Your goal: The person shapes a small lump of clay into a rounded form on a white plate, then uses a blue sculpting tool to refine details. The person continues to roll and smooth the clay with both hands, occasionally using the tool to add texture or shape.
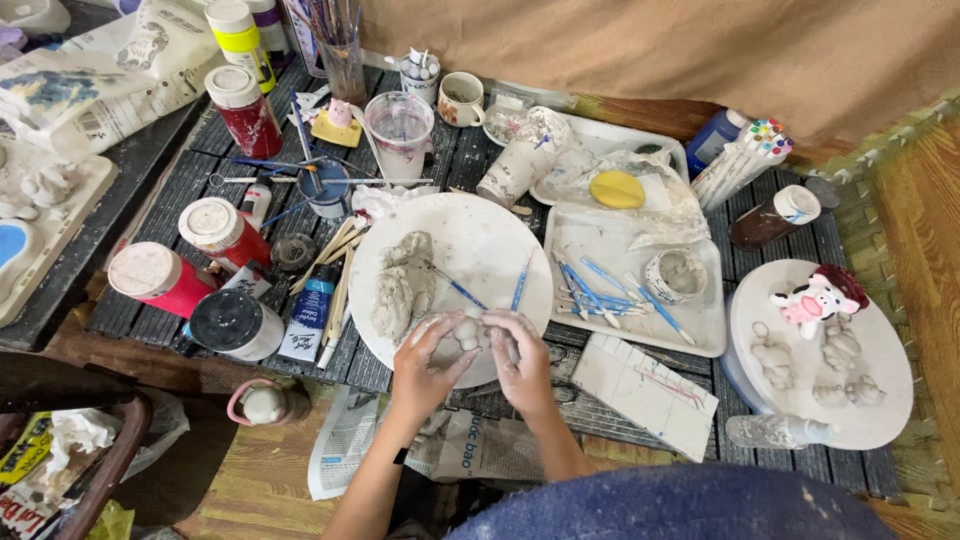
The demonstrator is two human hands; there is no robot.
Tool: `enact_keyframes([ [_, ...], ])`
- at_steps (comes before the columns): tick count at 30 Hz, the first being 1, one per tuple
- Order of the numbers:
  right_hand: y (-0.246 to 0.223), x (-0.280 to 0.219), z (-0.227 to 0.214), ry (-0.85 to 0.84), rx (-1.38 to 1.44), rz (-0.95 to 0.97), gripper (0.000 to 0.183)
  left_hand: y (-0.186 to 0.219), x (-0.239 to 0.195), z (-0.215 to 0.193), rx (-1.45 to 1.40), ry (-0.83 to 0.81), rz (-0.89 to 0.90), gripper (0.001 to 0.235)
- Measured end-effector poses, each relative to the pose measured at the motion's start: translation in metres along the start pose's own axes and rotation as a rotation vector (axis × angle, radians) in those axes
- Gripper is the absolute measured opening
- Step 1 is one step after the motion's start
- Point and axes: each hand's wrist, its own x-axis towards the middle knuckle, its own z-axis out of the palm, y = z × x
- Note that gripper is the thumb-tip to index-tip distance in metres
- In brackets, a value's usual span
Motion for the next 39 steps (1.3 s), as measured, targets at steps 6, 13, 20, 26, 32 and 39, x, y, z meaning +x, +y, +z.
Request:
enact_keyframes([
  [6,-0.012,-0.017,0.012,0.062,-0.058,-0.058,0.036,-0.006,-0.004,0.002,0.015,0.043,0.039,0.055],
  [13,-0.013,-0.024,0.012,0.004,-0.037,-0.126,0.049,-0.02,-0.014,0.011,-0.116,0.057,-0.13,0.1],
  [20,0.012,-0.013,-0.006,-0.008,0.109,-0.022,0.043,-0.022,-0.017,0.012,-0.119,0.009,-0.197,0.108],
  [26,0.01,-0.001,-0.009,0.038,0.316,0.167,0.061,-0.005,-0.017,0.0,0.321,-0.105,-0.124,0.09],
  [32,-0.002,0.018,-0.017,-0.035,-0.034,-0.007,0.06,0.002,-0.023,-0.013,0.46,-0.167,-0.13,0.102],
  [39,-0.019,0.102,0.015,-0.19,-0.513,-0.171,0.026,-0.003,-0.019,-0.046,0.692,-0.075,0.119,0.089],
])
